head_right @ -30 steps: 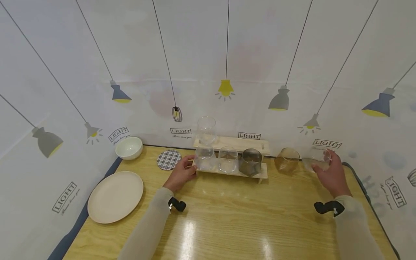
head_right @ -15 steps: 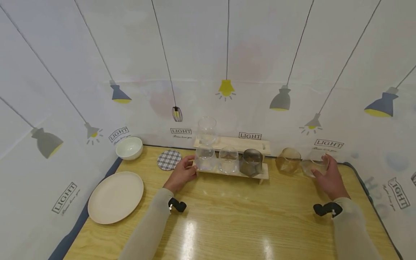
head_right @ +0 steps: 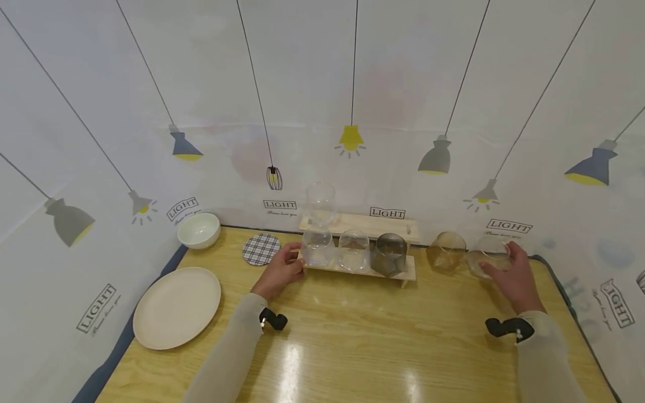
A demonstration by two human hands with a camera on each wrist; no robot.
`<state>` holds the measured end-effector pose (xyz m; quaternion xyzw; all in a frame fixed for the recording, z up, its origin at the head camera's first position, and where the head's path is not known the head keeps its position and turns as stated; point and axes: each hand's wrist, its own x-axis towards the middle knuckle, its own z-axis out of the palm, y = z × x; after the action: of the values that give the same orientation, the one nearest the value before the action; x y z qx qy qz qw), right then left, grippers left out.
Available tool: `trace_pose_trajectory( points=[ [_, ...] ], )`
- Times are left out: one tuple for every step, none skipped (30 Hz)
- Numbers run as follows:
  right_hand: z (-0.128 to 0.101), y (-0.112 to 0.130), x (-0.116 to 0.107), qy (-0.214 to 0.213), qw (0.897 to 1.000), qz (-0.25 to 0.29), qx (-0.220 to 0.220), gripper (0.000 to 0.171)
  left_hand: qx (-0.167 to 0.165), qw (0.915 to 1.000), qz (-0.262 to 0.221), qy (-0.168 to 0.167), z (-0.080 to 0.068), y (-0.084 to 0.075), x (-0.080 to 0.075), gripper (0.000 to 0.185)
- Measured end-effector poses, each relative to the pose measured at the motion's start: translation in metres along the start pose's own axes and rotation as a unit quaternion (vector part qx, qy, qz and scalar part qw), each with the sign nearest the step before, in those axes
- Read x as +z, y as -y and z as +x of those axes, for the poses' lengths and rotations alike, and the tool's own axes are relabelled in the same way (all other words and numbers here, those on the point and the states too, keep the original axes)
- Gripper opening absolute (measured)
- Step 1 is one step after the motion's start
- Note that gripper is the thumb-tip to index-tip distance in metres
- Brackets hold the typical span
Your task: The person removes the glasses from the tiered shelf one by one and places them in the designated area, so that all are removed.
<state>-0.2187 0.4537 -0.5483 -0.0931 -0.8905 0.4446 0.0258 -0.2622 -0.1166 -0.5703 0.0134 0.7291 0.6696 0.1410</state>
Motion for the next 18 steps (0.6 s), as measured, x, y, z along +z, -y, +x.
trace_pose_trajectory(
  points=[
    [-0.002,0.002,0.000,-0.007,1.000,0.005,0.002,0.104,-0.001,1.0000,0.000,0.001,0.000,0.001,0.000,0.045],
    [-0.003,0.004,-0.001,-0.014,1.000,0.013,0.003,0.103,-0.003,1.0000,0.001,0.000,0.000,0.001,0.000,0.045],
    [-0.004,0.006,-0.001,-0.021,1.000,0.023,0.005,0.102,-0.002,1.0000,0.001,0.000,0.000,0.001,0.000,0.045],
    [-0.005,0.009,-0.002,-0.028,0.999,0.034,0.007,0.100,-0.002,1.0000,0.001,0.000,0.000,0.001,0.000,0.044],
    [-0.006,0.013,-0.002,-0.034,0.998,0.045,0.008,0.098,0.000,1.0000,0.001,0.000,0.000,0.001,0.000,0.044],
    [-0.007,0.017,-0.001,-0.042,0.997,0.056,0.011,0.096,0.001,1.0000,0.001,0.000,0.000,0.001,0.000,0.044],
    [-0.009,0.020,-0.001,-0.051,0.997,0.064,0.014,0.094,0.002,1.0000,0.001,-0.001,0.000,0.000,0.000,0.043],
    [-0.010,0.024,-0.001,-0.062,0.995,0.071,0.016,0.092,0.003,1.0000,0.000,0.000,-0.001,-0.001,0.000,0.043],
    [-0.011,0.028,0.000,-0.074,0.994,0.075,0.019,0.090,0.002,1.0000,-0.001,0.000,-0.001,-0.001,0.000,0.043],
    [-0.012,0.032,0.000,-0.084,0.993,0.078,0.022,0.087,0.002,1.0000,-0.001,0.000,-0.001,-0.002,0.000,0.043],
    [-0.014,0.037,0.001,-0.095,0.992,0.080,0.025,0.085,0.002,1.0000,-0.003,0.001,-0.001,-0.002,0.000,0.043],
    [-0.015,0.042,0.001,-0.106,0.991,0.079,0.028,0.083,0.001,1.0000,-0.004,0.001,-0.001,-0.002,0.001,0.043],
    [-0.016,0.046,0.002,-0.119,0.989,0.076,0.031,0.080,0.001,1.0000,-0.005,0.002,-0.002,-0.003,0.001,0.043],
    [-0.017,0.051,0.003,-0.132,0.988,0.076,0.033,0.077,0.001,1.0000,-0.007,0.001,-0.002,-0.003,0.001,0.044],
    [-0.018,0.056,0.004,-0.146,0.986,0.076,0.036,0.073,0.002,1.0000,-0.006,-0.001,-0.002,-0.003,0.002,0.044],
    [-0.020,0.061,0.005,-0.160,0.983,0.079,0.036,0.069,0.003,1.0000,-0.006,-0.002,-0.002,-0.003,0.002,0.044],
    [-0.021,0.065,0.006,-0.175,0.980,0.084,0.035,0.064,0.004,1.0000,-0.006,-0.003,-0.003,-0.002,0.003,0.043],
    [-0.022,0.069,0.007,-0.189,0.977,0.087,0.033,0.059,0.004,1.0000,-0.006,-0.003,-0.003,-0.002,0.004,0.043]
  ],
)
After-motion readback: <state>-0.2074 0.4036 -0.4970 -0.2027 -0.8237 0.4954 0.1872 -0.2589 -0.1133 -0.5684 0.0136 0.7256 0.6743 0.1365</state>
